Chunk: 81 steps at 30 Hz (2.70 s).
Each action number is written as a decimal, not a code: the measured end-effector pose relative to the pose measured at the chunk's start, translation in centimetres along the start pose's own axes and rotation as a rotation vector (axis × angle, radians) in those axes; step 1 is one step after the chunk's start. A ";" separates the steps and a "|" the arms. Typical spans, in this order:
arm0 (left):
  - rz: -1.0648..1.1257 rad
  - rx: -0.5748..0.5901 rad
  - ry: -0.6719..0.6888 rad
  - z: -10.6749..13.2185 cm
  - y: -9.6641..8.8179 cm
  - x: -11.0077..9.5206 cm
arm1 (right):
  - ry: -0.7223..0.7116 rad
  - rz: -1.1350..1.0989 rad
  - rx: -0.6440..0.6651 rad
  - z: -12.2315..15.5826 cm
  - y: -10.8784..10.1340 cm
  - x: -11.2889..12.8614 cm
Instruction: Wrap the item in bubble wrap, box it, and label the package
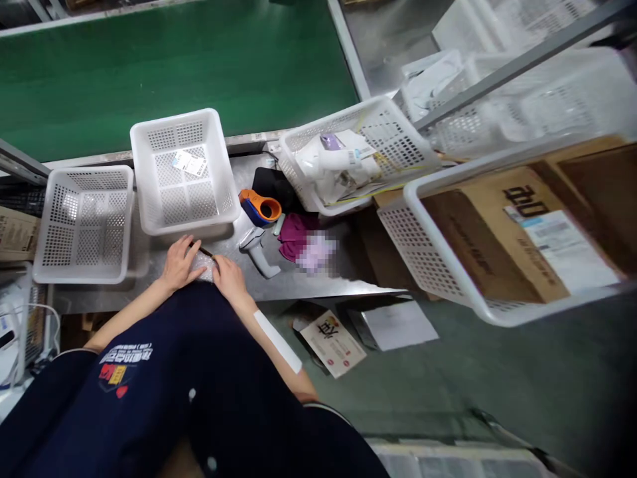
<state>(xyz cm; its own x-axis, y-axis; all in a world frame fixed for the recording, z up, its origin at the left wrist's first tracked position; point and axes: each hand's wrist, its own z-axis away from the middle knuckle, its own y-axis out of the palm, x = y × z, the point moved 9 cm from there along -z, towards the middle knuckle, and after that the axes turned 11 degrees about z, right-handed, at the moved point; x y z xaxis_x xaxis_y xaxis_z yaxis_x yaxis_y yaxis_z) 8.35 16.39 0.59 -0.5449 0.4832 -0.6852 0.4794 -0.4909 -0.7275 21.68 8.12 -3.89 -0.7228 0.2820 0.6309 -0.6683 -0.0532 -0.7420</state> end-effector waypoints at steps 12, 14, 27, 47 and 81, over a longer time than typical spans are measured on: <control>-0.245 0.538 0.057 -1.1 5.5 1.3 | -0.236 0.446 0.165 0.9 1.4 3.3; -0.307 0.596 0.111 -1.1 5.7 0.6 | -0.259 0.442 0.181 0.8 1.8 3.2; -0.230 0.522 0.207 0.2 1.9 0.1 | -0.434 0.572 0.248 0.4 1.1 3.5; 0.370 -0.137 -0.352 2.9 -3.2 9.4 | 0.008 -0.600 -0.032 -1.7 -1.4 -7.1; 0.144 0.146 -0.188 4.3 2.7 10.8 | -0.527 0.027 0.020 -0.8 6.2 -5.7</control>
<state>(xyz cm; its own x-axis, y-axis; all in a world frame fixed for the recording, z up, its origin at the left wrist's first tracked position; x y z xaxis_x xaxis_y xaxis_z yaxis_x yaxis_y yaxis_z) 0.80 17.18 -8.62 -0.6029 0.2647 -0.7526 0.4641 -0.6509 -0.6008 21.86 6.98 -12.27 -0.7263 -0.2397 0.6442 -0.6480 -0.0738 -0.7581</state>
